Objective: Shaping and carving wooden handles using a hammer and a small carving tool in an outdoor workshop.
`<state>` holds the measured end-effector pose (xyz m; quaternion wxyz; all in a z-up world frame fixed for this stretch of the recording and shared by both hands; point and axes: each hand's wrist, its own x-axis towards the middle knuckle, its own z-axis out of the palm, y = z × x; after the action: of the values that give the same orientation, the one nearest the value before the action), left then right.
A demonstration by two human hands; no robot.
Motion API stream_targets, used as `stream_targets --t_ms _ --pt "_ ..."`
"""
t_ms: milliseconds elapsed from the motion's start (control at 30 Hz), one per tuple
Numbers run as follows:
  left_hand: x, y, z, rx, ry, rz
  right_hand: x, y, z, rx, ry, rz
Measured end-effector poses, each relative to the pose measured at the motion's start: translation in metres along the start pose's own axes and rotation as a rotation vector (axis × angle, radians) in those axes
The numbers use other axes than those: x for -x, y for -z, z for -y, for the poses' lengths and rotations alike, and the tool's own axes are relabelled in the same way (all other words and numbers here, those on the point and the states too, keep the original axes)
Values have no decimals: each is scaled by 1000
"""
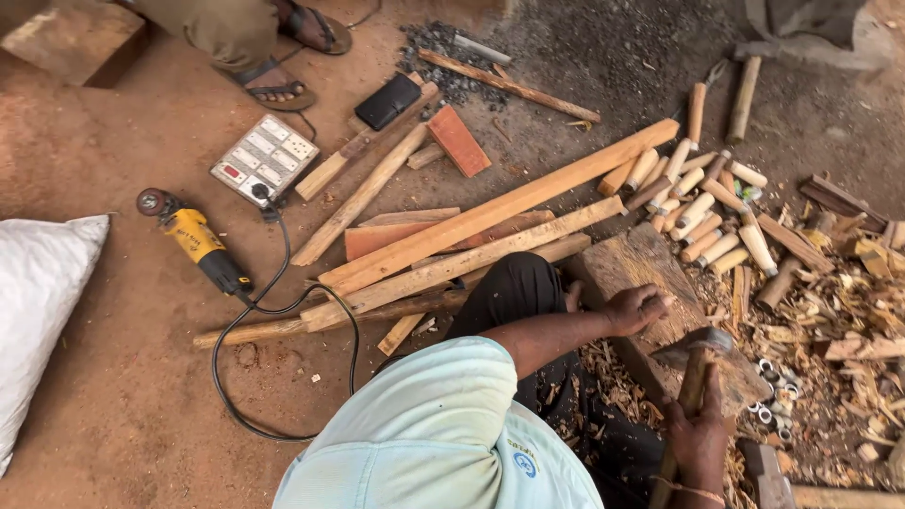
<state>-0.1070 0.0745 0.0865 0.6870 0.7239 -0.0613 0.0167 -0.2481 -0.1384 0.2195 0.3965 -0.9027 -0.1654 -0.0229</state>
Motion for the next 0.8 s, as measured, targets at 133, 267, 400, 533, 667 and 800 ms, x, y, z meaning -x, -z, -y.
stream_targets --t_ms 133,267,400,533,667,800 --pt "3 2 -2 -94 -13 -15 -9 -6 -6 58 -268 54" --pt "3 2 -2 -40 -64 2 -8 -3 -10 124 -259 30" --pt "1 -3 6 -171 -100 -61 -1 11 52 184 -401 87" --pt "9 -6 -2 -142 -100 -16 1 9 41 159 -344 54" --pt "6 -5 0 -206 -86 -25 1 6 29 124 -247 30" --pt "11 -3 -10 -148 -52 10 2 7 44 76 -299 22"
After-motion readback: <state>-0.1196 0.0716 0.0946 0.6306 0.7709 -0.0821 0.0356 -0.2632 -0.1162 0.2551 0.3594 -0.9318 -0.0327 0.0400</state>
